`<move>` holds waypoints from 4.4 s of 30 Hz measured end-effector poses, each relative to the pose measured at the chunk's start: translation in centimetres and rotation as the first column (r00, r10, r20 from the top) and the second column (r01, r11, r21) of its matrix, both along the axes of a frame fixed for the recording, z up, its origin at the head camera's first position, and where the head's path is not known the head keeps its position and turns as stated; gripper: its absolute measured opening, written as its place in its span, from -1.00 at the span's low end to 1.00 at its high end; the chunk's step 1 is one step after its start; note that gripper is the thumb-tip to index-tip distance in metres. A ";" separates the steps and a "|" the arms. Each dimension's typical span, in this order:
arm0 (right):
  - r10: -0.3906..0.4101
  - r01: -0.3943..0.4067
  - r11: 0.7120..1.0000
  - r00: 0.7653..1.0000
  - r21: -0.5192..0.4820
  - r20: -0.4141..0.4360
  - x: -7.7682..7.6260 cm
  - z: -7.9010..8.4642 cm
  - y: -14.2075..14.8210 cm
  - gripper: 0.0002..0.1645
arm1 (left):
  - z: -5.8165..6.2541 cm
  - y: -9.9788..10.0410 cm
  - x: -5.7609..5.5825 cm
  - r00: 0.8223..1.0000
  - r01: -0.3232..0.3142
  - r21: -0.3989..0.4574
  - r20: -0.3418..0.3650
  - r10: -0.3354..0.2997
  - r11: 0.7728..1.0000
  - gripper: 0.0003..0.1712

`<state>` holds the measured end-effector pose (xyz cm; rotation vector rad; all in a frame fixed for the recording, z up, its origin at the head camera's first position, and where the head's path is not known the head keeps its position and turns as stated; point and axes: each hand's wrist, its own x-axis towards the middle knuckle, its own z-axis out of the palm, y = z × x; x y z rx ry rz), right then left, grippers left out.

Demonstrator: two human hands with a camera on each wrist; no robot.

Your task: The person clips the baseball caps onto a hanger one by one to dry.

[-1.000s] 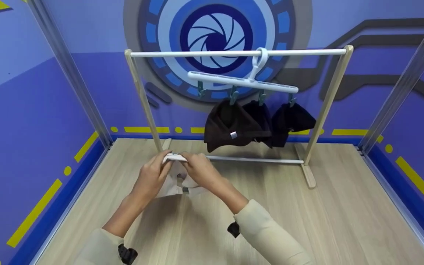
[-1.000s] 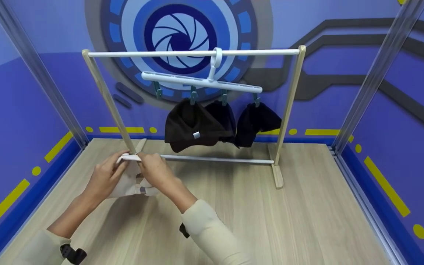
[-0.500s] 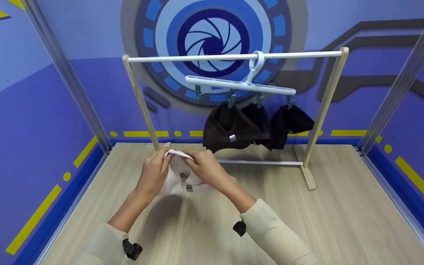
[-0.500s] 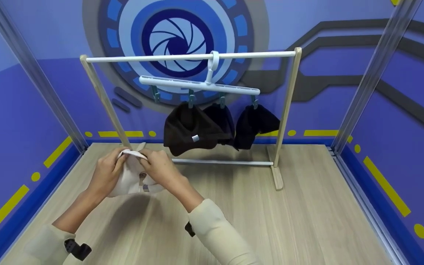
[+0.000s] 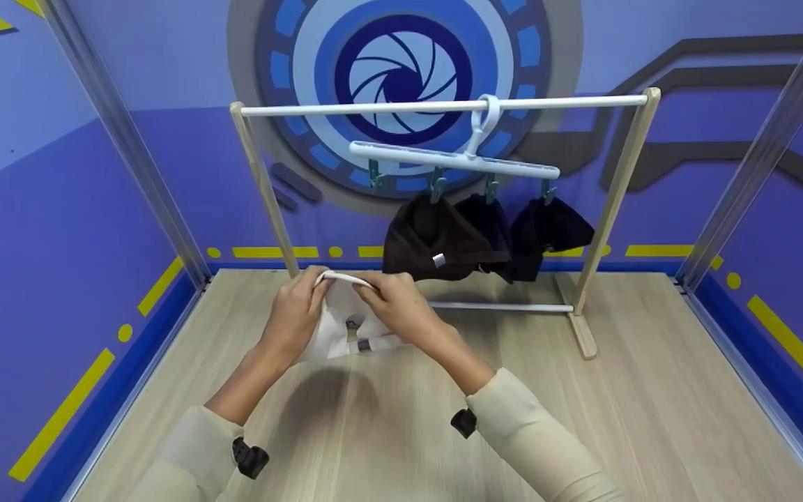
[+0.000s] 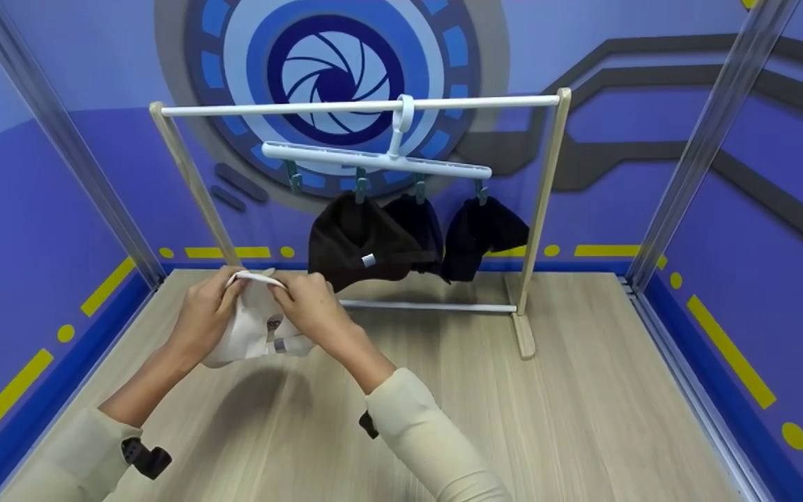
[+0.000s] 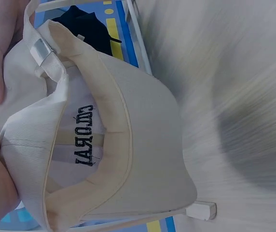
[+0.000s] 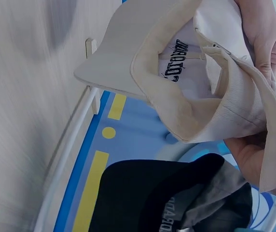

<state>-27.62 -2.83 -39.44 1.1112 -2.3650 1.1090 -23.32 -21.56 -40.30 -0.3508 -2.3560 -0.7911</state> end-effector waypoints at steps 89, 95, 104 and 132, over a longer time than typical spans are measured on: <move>0.429 0.200 0.520 0.779 -0.830 0.457 -5.5 9.6 -1.7 -0.79 | 8.4 2.9 -7.3 0.997 -0.021 -0.003 0.076 0.022 1.000 -0.74; 0.412 0.198 0.514 0.796 -0.834 0.443 -5.6 9.2 -1.6 -0.81 | 8.3 2.9 -6.9 0.995 0.008 0.042 0.098 -0.012 0.999 -0.74; 0.429 0.199 0.496 0.790 -0.845 0.438 -5.7 9.2 -1.5 -0.81 | 8.6 3.2 -6.3 0.996 0.042 0.102 0.069 -0.049 0.994 -0.72; 0.263 0.109 0.760 0.850 -0.640 0.457 -4.1 8.2 0.0 -0.45 | 8.3 3.0 -5.9 0.997 0.045 0.167 0.050 -0.054 0.985 -0.69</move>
